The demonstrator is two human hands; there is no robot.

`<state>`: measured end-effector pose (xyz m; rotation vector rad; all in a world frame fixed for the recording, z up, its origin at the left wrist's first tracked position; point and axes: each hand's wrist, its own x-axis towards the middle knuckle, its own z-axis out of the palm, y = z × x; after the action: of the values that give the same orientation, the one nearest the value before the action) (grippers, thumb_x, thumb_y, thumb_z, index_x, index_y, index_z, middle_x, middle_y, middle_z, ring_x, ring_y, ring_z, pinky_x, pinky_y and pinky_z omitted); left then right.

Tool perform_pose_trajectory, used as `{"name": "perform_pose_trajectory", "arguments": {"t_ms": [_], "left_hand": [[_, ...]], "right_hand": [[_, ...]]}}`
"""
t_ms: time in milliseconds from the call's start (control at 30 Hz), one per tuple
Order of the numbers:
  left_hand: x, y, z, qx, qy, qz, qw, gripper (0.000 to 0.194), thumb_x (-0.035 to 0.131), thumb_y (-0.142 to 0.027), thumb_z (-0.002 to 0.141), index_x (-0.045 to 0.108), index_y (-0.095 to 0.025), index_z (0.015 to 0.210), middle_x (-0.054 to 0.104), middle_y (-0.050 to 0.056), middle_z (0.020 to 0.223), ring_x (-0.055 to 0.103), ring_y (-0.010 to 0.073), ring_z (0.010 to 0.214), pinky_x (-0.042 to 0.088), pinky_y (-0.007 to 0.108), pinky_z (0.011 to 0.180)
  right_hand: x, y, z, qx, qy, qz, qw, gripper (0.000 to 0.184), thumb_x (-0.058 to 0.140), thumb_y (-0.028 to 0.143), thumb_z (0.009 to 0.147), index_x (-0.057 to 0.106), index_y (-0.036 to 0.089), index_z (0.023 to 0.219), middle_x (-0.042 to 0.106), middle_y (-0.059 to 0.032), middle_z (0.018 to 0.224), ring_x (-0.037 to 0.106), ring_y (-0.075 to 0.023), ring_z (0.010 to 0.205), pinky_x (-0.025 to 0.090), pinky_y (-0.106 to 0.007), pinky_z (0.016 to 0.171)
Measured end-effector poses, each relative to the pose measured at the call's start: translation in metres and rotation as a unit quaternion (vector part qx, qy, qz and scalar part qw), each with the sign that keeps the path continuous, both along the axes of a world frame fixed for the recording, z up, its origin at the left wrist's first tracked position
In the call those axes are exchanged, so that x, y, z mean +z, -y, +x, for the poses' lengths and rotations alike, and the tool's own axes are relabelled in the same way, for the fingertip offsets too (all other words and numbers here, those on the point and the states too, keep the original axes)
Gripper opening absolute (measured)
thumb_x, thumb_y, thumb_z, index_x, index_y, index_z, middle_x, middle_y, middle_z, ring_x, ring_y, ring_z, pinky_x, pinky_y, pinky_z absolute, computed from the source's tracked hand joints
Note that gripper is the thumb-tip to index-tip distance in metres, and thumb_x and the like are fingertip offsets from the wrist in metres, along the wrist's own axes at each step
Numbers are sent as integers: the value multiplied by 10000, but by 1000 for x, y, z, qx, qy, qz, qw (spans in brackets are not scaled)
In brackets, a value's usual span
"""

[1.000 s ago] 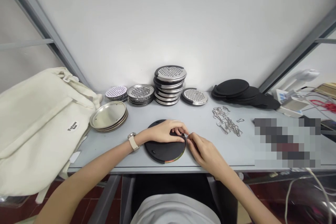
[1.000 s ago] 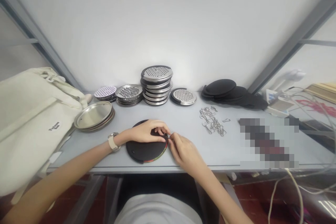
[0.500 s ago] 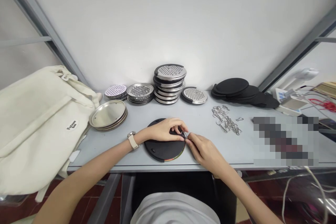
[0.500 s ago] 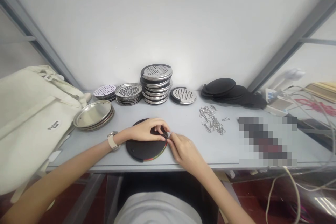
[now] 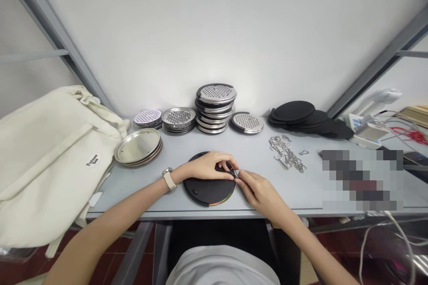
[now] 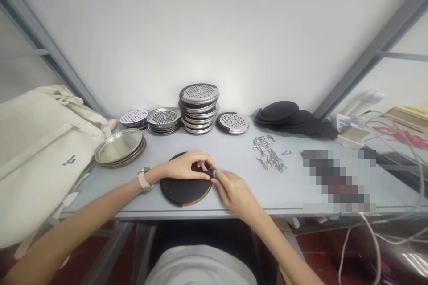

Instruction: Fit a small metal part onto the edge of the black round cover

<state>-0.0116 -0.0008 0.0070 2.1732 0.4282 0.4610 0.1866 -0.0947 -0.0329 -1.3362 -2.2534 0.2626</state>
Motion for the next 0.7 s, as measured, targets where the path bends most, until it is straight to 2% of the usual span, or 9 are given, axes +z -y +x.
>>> {"name": "perform_pose_trajectory", "arguments": {"t_ms": [167,333,500,700], "left_hand": [[2,1,0,-16,5,-4,1000,284,679,-221,792,638,-151,1064,655,80,1028,598,128,835,482,240,760],[1,1,0,-21,12,-4,1000,214,657,-194,804,665,-148,1013,655,79,1010,598,126,837,490,240,776],[-1,0,0,-17,20,-5,1000,261,672,-212,795,649,-141,1046,666,78,1010,596,124,833,496,237,772],[-3,-3,1,-10,16,-44,999,338,705,-227,768,627,-141,1085,684,87,998,620,136,870,498,256,815]], "right_hand": [[-1,0,0,6,-4,-12,1000,206,328,259,986,476,216,849,576,-27,729,538,-168,645,398,-274,595],[2,2,-1,-6,7,-25,1000,209,310,252,985,434,218,821,547,-13,704,522,-164,627,371,-273,581],[2,3,-1,-2,7,-26,1000,191,314,238,980,427,216,828,538,-10,706,509,-162,633,369,-277,594],[2,2,0,2,12,-31,999,204,315,250,982,424,215,814,526,-8,701,506,-163,637,370,-278,604]]}}
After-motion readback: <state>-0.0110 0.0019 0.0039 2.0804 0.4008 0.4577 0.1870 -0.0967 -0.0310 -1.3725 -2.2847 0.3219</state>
